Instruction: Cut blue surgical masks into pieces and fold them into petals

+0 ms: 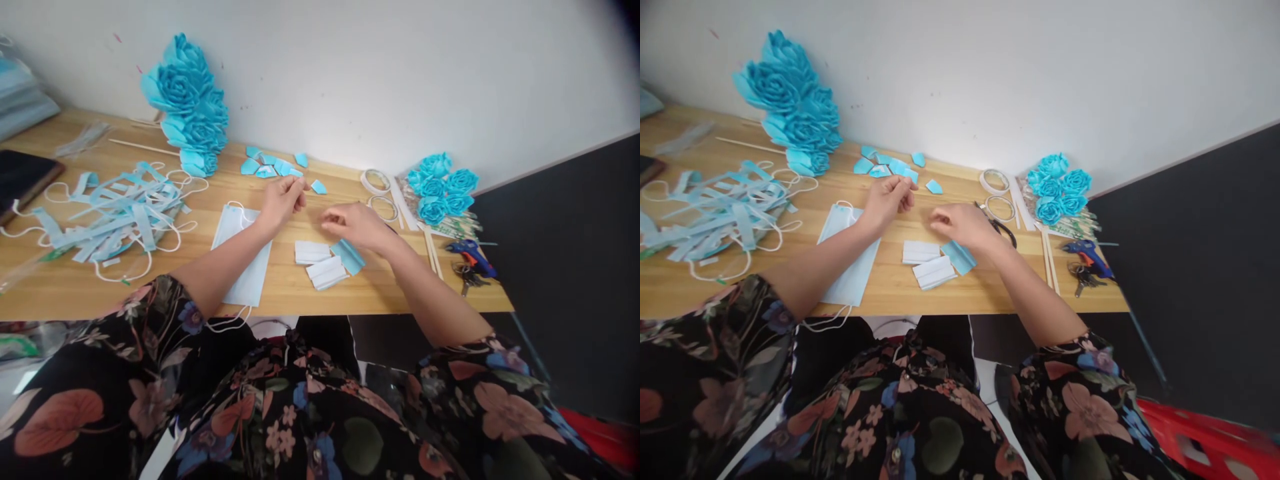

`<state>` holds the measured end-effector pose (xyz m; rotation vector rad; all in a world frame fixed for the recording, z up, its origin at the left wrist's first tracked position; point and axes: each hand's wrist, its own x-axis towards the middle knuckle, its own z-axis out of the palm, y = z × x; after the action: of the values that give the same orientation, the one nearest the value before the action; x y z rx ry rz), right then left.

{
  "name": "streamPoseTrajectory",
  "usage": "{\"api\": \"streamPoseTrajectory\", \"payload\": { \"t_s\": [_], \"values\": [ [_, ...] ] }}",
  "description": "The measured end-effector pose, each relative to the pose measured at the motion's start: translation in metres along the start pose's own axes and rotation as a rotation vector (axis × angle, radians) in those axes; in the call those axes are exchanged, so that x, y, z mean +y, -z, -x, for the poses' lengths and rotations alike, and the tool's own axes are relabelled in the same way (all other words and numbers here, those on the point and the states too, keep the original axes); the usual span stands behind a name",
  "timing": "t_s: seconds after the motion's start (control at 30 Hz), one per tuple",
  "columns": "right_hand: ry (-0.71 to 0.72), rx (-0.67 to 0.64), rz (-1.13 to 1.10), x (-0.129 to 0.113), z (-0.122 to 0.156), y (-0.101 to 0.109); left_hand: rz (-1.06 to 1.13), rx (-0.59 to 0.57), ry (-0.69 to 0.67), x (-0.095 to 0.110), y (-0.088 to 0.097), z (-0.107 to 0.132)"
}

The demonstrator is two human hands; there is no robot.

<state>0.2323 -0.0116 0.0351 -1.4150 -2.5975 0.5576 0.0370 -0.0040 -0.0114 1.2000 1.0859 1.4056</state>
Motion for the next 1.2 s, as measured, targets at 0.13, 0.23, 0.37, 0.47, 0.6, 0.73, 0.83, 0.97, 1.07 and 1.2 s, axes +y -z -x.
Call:
{"api": "streamPoseTrajectory", "payload": {
  "t_s": [0.13, 0.23, 0.37, 0.47, 0.6, 0.73, 0.83, 0.97, 1.07, 1.2],
  "values": [
    [0.003, -0.153, 0.066, -0.016, 0.017, -0.006, -0.02, -0.02, -0.011, -0.001, -0.001, 0.001],
    [0.086, -0.15, 0.085, -0.021, 0.018, -0.014, -0.034, -0.023, -0.016, -0.002, -0.001, 0.001],
    [0.135, -0.063, 0.033, -0.026, 0.014, -0.019, 0.008, -0.053, 0.002, -0.001, -0.001, 0.003],
    [0.064, 0.072, -0.109, -0.025, 0.01, -0.015, 0.099, -0.174, 0.07, 0.002, -0.002, 0.006],
    [0.047, 0.225, -0.234, -0.015, 0.001, -0.009, 0.106, -0.332, 0.092, 0.002, -0.002, 0.008],
    [0.063, 0.272, -0.331, 0.0, -0.011, -0.011, -0.01, -0.356, 0.003, -0.006, 0.0, 0.003],
    [0.073, 0.317, -0.44, 0.016, -0.023, -0.012, -0.148, -0.351, -0.065, -0.012, 0.001, -0.001],
    [-0.035, 0.412, -0.341, 0.042, -0.044, -0.009, -0.276, -0.412, -0.053, -0.011, 0.002, 0.001],
    [-0.104, 0.346, -0.163, 0.053, -0.058, -0.007, -0.298, -0.451, -0.028, -0.005, 0.001, 0.005],
    [-0.13, 0.202, 0.038, 0.048, -0.075, -0.007, -0.299, -0.45, -0.018, 0.001, -0.001, 0.009]
  ]
}}
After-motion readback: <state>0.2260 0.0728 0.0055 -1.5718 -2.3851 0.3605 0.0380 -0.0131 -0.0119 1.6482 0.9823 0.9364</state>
